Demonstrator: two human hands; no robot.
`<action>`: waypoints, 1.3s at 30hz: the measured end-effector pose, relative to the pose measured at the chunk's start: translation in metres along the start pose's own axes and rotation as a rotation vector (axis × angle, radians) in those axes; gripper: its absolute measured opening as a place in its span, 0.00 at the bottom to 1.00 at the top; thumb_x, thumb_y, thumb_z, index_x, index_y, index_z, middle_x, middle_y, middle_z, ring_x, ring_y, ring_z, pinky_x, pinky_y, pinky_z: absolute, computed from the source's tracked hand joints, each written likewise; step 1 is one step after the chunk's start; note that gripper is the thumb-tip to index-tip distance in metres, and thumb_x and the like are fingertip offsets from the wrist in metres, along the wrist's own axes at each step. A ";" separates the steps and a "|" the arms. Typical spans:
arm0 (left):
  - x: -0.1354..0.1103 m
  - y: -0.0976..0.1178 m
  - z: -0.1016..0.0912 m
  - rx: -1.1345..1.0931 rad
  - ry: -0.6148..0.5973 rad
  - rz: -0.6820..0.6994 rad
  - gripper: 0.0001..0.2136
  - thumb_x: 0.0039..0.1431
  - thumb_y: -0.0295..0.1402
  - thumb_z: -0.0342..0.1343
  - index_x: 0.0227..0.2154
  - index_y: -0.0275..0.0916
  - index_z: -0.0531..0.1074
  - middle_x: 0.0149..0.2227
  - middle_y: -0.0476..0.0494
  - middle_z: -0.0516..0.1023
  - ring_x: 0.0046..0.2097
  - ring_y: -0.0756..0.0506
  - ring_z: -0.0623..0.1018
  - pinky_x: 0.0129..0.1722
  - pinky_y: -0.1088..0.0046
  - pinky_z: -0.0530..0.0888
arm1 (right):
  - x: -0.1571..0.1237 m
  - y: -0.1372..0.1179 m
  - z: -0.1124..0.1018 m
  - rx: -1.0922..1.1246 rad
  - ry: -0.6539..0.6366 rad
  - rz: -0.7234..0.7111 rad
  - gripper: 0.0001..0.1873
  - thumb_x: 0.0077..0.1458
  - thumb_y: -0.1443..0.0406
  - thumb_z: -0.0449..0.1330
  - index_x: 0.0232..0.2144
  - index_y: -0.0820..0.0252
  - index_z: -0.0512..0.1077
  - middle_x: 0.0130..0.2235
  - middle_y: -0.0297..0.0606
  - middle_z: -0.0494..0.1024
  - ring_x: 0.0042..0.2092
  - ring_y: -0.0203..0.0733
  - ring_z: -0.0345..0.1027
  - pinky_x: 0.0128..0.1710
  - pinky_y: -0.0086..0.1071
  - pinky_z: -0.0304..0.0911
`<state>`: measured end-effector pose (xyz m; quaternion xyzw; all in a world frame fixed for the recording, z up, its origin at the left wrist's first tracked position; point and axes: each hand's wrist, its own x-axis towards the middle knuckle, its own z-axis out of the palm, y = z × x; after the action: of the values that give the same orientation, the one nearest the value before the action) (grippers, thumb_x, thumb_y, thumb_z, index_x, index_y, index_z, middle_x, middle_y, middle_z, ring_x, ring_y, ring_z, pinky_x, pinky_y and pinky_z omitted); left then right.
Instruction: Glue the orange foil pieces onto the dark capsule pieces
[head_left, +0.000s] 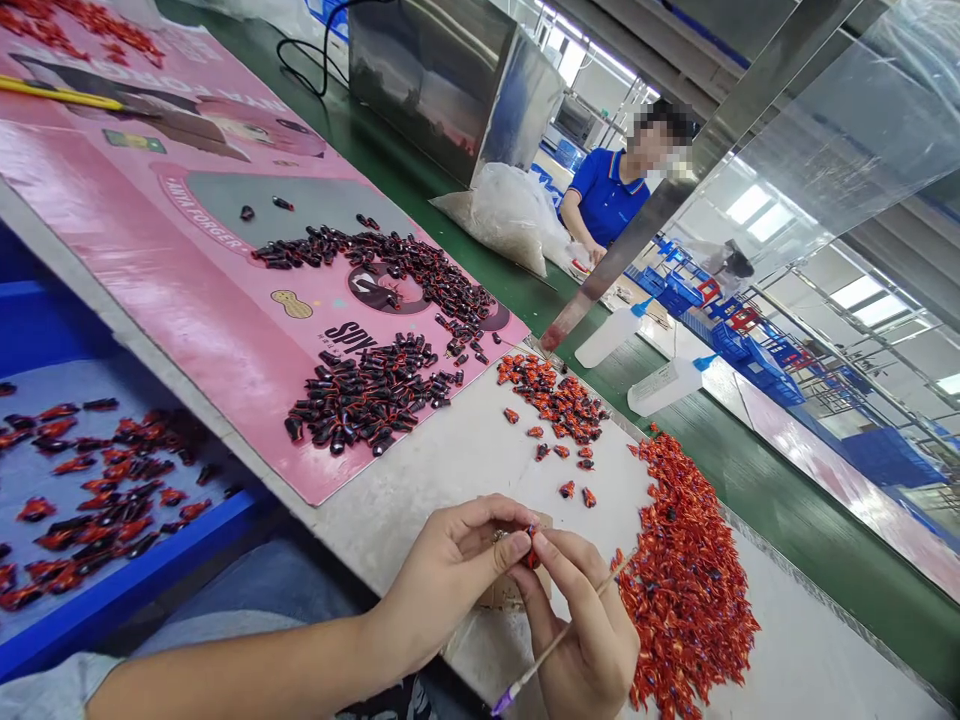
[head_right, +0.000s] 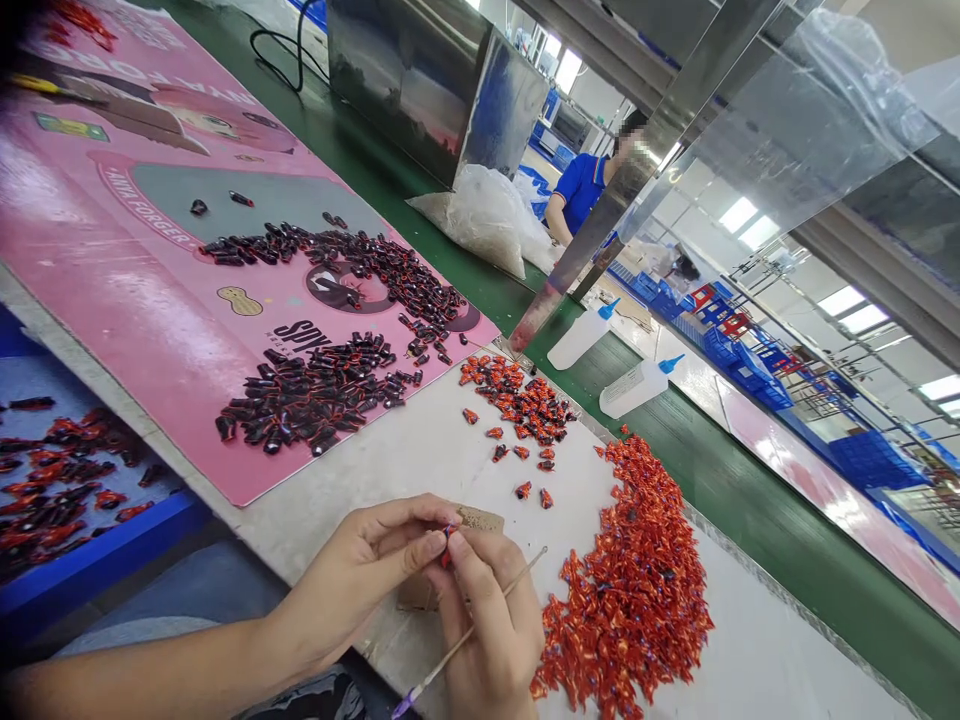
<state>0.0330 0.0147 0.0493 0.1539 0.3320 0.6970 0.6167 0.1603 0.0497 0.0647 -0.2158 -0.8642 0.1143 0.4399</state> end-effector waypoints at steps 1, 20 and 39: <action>0.001 0.000 0.000 0.004 -0.015 0.003 0.14 0.39 0.42 0.75 0.27 0.40 0.82 0.31 0.47 0.83 0.36 0.49 0.80 0.38 0.81 0.75 | 0.000 0.000 0.000 0.002 0.005 0.001 0.20 0.58 0.78 0.61 0.51 0.62 0.73 0.41 0.44 0.79 0.43 0.40 0.76 0.40 0.31 0.76; 0.005 -0.004 -0.019 0.571 -0.281 0.811 0.07 0.60 0.27 0.61 0.27 0.40 0.79 0.25 0.45 0.76 0.28 0.47 0.75 0.28 0.75 0.73 | 0.000 -0.008 -0.001 0.115 0.013 0.078 0.08 0.60 0.74 0.56 0.38 0.60 0.73 0.28 0.38 0.75 0.29 0.38 0.72 0.25 0.29 0.71; 0.001 0.002 -0.016 0.581 -0.291 0.416 0.24 0.63 0.54 0.49 0.27 0.37 0.74 0.23 0.47 0.70 0.26 0.48 0.70 0.26 0.75 0.67 | 0.003 -0.002 -0.014 0.184 -0.030 0.154 0.14 0.59 0.73 0.61 0.46 0.55 0.74 0.35 0.40 0.78 0.36 0.41 0.75 0.32 0.32 0.73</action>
<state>0.0215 0.0109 0.0388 0.4836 0.3865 0.6547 0.4337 0.1693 0.0490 0.0755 -0.2388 -0.8373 0.2297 0.4349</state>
